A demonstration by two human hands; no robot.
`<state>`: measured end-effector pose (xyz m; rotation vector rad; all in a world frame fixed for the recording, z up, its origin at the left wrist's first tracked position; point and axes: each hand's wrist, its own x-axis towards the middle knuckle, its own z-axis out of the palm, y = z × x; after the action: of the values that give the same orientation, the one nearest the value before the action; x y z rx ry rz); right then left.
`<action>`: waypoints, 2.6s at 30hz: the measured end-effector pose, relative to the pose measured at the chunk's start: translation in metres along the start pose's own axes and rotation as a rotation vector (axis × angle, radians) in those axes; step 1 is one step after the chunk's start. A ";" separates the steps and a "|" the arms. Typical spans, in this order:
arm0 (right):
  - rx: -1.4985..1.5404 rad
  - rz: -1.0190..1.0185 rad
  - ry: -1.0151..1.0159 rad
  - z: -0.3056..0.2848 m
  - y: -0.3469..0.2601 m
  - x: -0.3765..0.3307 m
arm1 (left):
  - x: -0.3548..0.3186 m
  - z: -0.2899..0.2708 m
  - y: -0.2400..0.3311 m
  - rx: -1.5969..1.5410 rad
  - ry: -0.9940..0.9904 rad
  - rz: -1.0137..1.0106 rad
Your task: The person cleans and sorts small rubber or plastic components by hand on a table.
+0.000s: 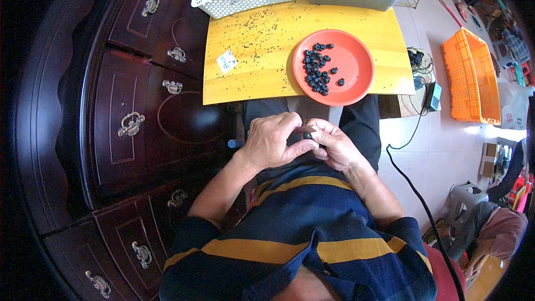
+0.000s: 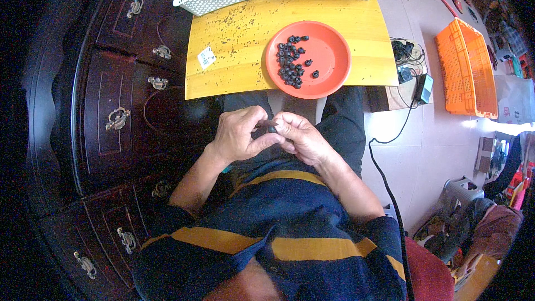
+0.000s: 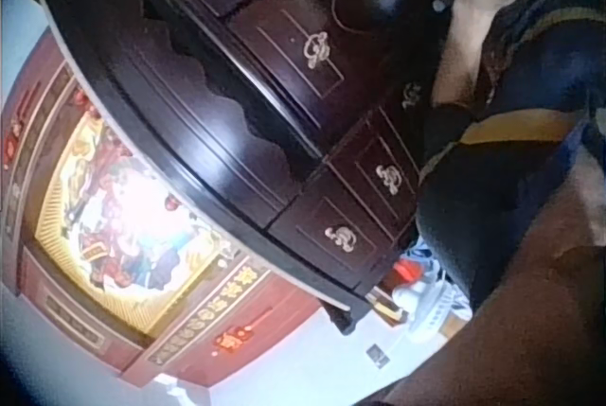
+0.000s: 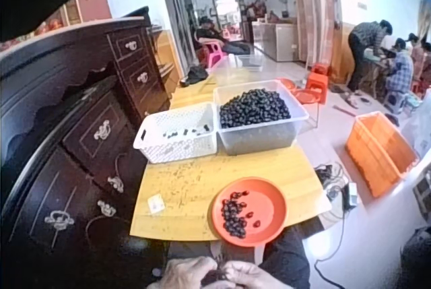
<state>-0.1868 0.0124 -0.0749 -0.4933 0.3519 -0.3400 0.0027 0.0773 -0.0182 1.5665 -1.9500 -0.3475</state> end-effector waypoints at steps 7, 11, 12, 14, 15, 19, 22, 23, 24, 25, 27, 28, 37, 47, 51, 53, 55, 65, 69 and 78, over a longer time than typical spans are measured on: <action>0.022 0.035 0.038 0.000 -0.001 0.000 | 0.000 0.004 -0.005 0.029 0.002 0.033; 0.046 0.039 0.000 0.000 -0.001 0.002 | 0.002 0.002 -0.003 -0.009 0.017 0.027; 0.043 0.042 0.007 0.001 -0.002 0.003 | 0.003 0.002 -0.003 -0.030 0.024 0.018; 0.056 0.041 0.003 0.000 -0.001 0.003 | 0.003 0.003 -0.003 -0.023 0.029 0.024; 0.069 0.038 -0.001 0.000 -0.001 0.003 | 0.003 0.003 -0.004 -0.017 0.033 0.033; 0.077 0.035 0.028 -0.001 0.000 0.004 | 0.004 0.004 -0.005 0.003 0.016 0.023; 0.082 0.031 0.023 -0.005 0.001 0.004 | 0.002 0.007 -0.008 0.001 -0.020 0.008; 0.067 0.027 0.051 -0.004 0.000 0.003 | 0.003 0.007 -0.008 -0.008 -0.044 0.000; 0.051 0.023 0.079 -0.004 0.000 0.003 | 0.003 0.008 -0.008 -0.017 -0.069 -0.007; 0.051 0.023 0.080 -0.005 0.000 0.003 | 0.002 0.009 -0.008 -0.018 -0.069 -0.007; 0.062 0.040 0.081 -0.007 0.001 0.004 | 0.000 0.012 -0.009 -0.025 -0.094 0.000; 0.063 0.042 0.080 -0.008 0.002 0.005 | 0.001 0.012 -0.009 -0.024 -0.094 -0.002; 0.258 0.072 0.113 -0.002 0.002 0.003 | 0.012 0.002 -0.002 -0.036 -0.030 -0.029; 0.274 0.050 0.063 -0.007 0.001 0.003 | 0.014 0.007 -0.004 0.013 -0.023 0.000; 0.265 0.046 0.076 -0.006 -0.002 0.002 | 0.016 0.007 -0.005 0.031 -0.003 0.025; 0.246 0.037 0.061 -0.007 -0.003 0.003 | 0.016 0.009 -0.006 0.022 -0.007 0.016; 0.228 0.028 0.044 -0.009 -0.004 0.004 | 0.016 0.010 -0.008 0.015 -0.010 0.006; 0.170 0.010 0.181 -0.001 -0.008 0.007 | 0.028 0.006 0.000 -0.063 -0.023 -0.046; 0.160 0.008 0.183 -0.004 -0.007 0.010 | 0.031 0.004 0.000 -0.151 -0.014 -0.058; 0.203 0.035 0.304 -0.022 -0.002 0.010 | 0.132 -0.085 -0.100 0.230 -0.108 -0.354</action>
<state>-0.1873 -0.0022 -0.0943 -0.2347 0.6128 -0.4135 0.1175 -0.0611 0.0312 2.0895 -1.8395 -0.3669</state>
